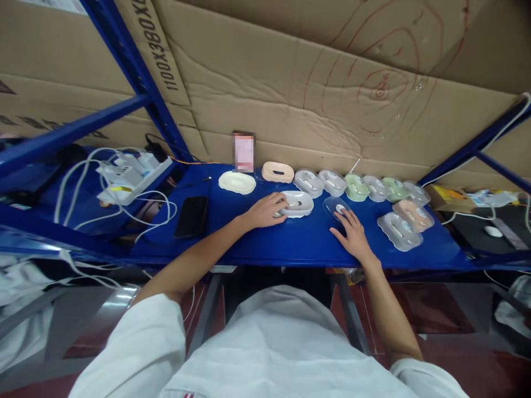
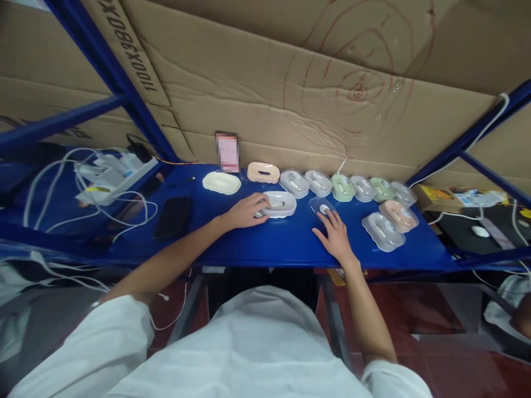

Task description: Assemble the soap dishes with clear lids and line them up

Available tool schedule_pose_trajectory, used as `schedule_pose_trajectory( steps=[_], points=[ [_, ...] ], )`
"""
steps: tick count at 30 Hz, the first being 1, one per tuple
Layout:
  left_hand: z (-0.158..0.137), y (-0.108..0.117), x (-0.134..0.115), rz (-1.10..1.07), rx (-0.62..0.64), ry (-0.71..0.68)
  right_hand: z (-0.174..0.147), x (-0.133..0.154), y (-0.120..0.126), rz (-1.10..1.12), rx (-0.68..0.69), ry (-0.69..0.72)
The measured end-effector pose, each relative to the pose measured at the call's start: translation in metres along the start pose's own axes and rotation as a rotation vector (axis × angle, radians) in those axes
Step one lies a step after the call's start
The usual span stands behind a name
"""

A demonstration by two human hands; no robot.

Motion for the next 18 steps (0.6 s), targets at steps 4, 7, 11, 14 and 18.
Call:
schedule_pose_trajectory(
  steps=[4,7,11,14,18],
  points=[
    [0.0,0.0,0.0,-0.022,0.019,0.025,0.006,-0.013,-0.007,0.025,-0.061,-0.097],
    [0.0,0.001,0.0,-0.041,0.043,0.045,0.025,-0.024,-0.01,0.095,-0.044,-0.127],
    [-0.001,0.004,0.003,-0.055,0.06,0.06,0.046,-0.023,0.012,0.215,-0.041,0.028],
    [-0.002,0.007,0.005,-0.059,0.061,0.064,0.058,-0.007,0.037,0.319,-0.055,0.172],
    [-0.005,0.008,0.003,-0.062,0.067,0.072,0.084,0.018,0.052,0.454,-0.137,0.312]
  ],
)
Point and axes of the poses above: each hand's wrist, its own z-axis towards the middle knuckle, its own y-axis out of the back of the hand, x = y × z, the point moved 5 cm from there along z, towards the middle knuckle, and after that the axes turned 14 degrees about y, right-handed, at the moved point
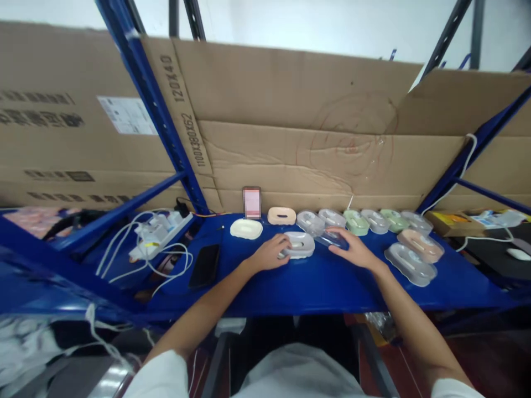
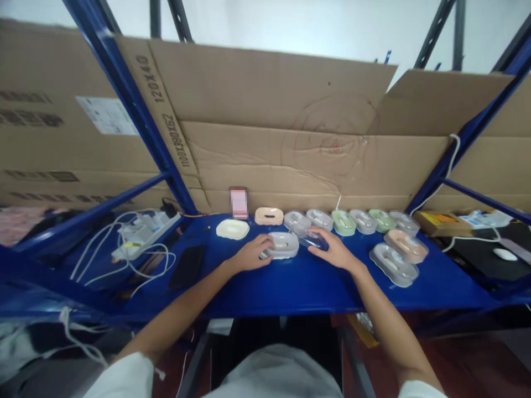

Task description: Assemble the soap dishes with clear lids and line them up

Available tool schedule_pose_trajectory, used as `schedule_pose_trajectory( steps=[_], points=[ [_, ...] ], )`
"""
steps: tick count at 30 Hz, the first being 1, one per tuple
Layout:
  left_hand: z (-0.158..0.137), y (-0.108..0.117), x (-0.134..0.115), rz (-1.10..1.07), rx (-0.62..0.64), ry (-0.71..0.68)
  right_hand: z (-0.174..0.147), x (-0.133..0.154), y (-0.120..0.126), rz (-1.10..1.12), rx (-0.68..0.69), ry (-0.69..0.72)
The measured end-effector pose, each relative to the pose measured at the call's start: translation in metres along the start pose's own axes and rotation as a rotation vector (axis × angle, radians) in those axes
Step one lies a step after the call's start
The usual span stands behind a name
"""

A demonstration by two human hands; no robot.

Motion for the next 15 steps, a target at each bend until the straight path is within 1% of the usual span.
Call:
schedule_pose_trajectory(
  steps=[3,6,9,12,15],
  points=[
    [-0.004,-0.001,-0.003,0.003,-0.006,0.025,0.024,-0.004,-0.013,-0.018,-0.013,0.069],
    [-0.007,-0.001,-0.003,0.004,-0.01,0.04,0.038,-0.014,-0.03,-0.014,0.004,0.099],
    [-0.007,-0.001,0.0,-0.002,-0.009,0.067,0.036,-0.022,-0.046,0.003,0.013,0.109],
    [-0.007,-0.001,0.005,-0.005,-0.005,0.085,0.024,-0.028,-0.062,0.046,0.042,0.068],
    [-0.007,-0.003,0.01,-0.025,0.026,0.116,0.015,-0.03,-0.074,0.087,0.079,0.045]
  ],
)
Point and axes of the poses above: each hand's wrist, its own z-axis towards the middle knuckle, its own y-axis out of the back of the hand, x = y × z, the point moved 5 cm from there along z, towards the middle knuckle, and after that the axes turned 14 degrees about y, right-handed, at the moved point
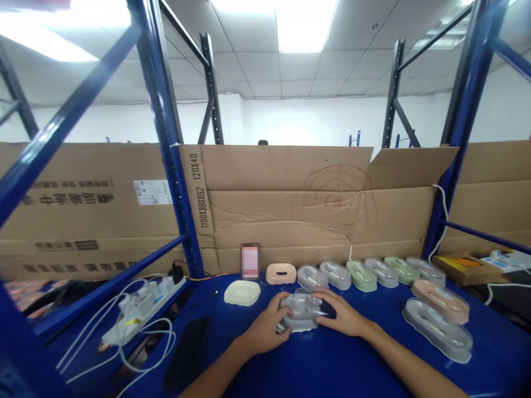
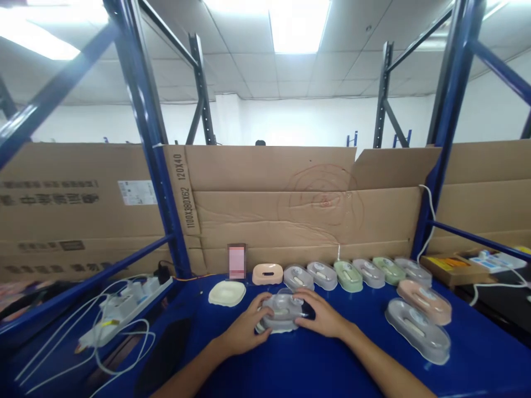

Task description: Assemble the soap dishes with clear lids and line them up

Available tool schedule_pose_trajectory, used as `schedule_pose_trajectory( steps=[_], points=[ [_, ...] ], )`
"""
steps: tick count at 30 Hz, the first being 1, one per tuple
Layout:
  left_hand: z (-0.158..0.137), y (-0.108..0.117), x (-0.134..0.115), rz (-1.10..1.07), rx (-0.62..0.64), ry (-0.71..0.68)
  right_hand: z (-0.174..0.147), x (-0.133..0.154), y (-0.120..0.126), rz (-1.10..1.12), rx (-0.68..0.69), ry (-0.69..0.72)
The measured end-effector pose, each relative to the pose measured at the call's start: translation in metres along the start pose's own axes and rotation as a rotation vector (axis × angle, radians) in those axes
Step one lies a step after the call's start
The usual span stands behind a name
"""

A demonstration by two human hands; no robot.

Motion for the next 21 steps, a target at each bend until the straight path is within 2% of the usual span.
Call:
schedule_pose_trajectory(
  steps=[4,11,14,18,21],
  points=[
    [0.0,0.0,0.001,-0.028,0.018,0.015,-0.001,0.002,-0.008,0.037,0.0,0.012],
    [-0.001,0.006,-0.006,-0.093,0.026,-0.014,-0.002,0.006,-0.006,0.027,-0.023,0.027],
    [-0.002,0.007,-0.007,-0.035,0.078,0.013,-0.003,0.003,-0.009,0.057,-0.048,0.013],
    [-0.005,0.001,-0.001,0.092,0.163,0.039,-0.005,-0.009,-0.019,0.138,-0.164,-0.027],
    [-0.006,0.0,0.002,0.092,0.174,0.038,-0.005,-0.011,-0.022,0.139,-0.14,-0.045]
  ],
)
Point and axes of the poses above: each hand's wrist, its own z-axis towards the middle knuckle, its own y-axis out of the back of the hand, x = y × z, the point moved 5 cm from there along z, towards the middle knuckle, and after that the axes turned 14 degrees about y, right-handed, at the moved point
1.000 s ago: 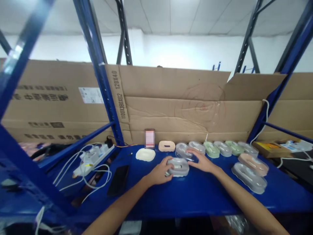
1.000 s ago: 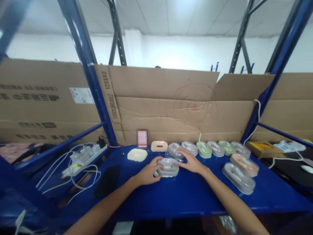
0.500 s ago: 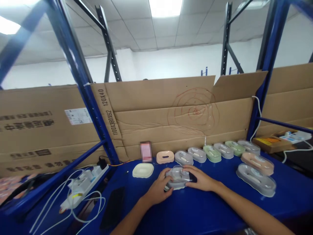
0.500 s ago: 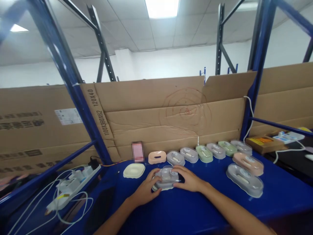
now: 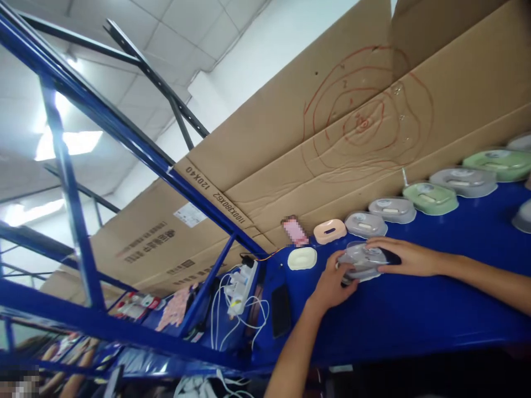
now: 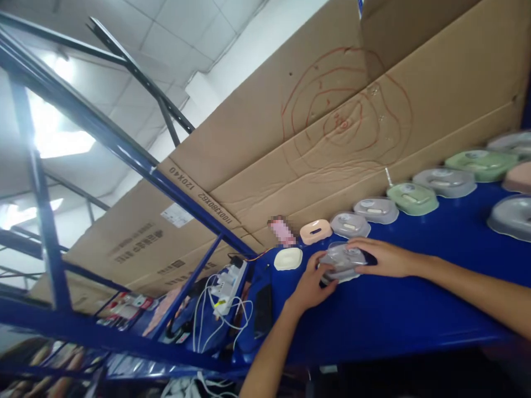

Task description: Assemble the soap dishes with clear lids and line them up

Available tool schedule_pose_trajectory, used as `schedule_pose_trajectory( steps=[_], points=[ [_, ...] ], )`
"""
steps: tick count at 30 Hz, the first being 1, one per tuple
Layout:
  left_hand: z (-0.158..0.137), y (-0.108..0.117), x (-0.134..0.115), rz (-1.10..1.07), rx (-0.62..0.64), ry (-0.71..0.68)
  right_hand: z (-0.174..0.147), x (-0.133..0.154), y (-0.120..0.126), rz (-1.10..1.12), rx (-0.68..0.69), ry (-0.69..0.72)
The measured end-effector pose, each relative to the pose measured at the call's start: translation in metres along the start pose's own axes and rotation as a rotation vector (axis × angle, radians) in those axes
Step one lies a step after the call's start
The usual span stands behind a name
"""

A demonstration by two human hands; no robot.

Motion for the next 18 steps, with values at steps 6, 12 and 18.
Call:
schedule_pose_trajectory(
  steps=[6,12,18],
  points=[
    [0.001,0.002,-0.001,-0.177,-0.061,-0.025,-0.002,0.011,0.009,-0.043,0.086,0.027],
    [0.005,0.001,0.004,-0.333,-0.117,-0.063,-0.001,0.021,0.005,-0.132,0.146,0.111],
    [0.011,-0.005,0.009,-0.409,-0.078,-0.019,0.0,0.016,0.001,-0.166,0.225,0.089]
  ],
)
Point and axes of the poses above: each hand's wrist, its own z-axis towards the middle knuckle, its own y-axis out of the back of the hand, x = y × z, the point moved 5 cm from there along z, towards the middle knuckle, and after that the axes turned 14 degrees about y, right-handed, at the moved point
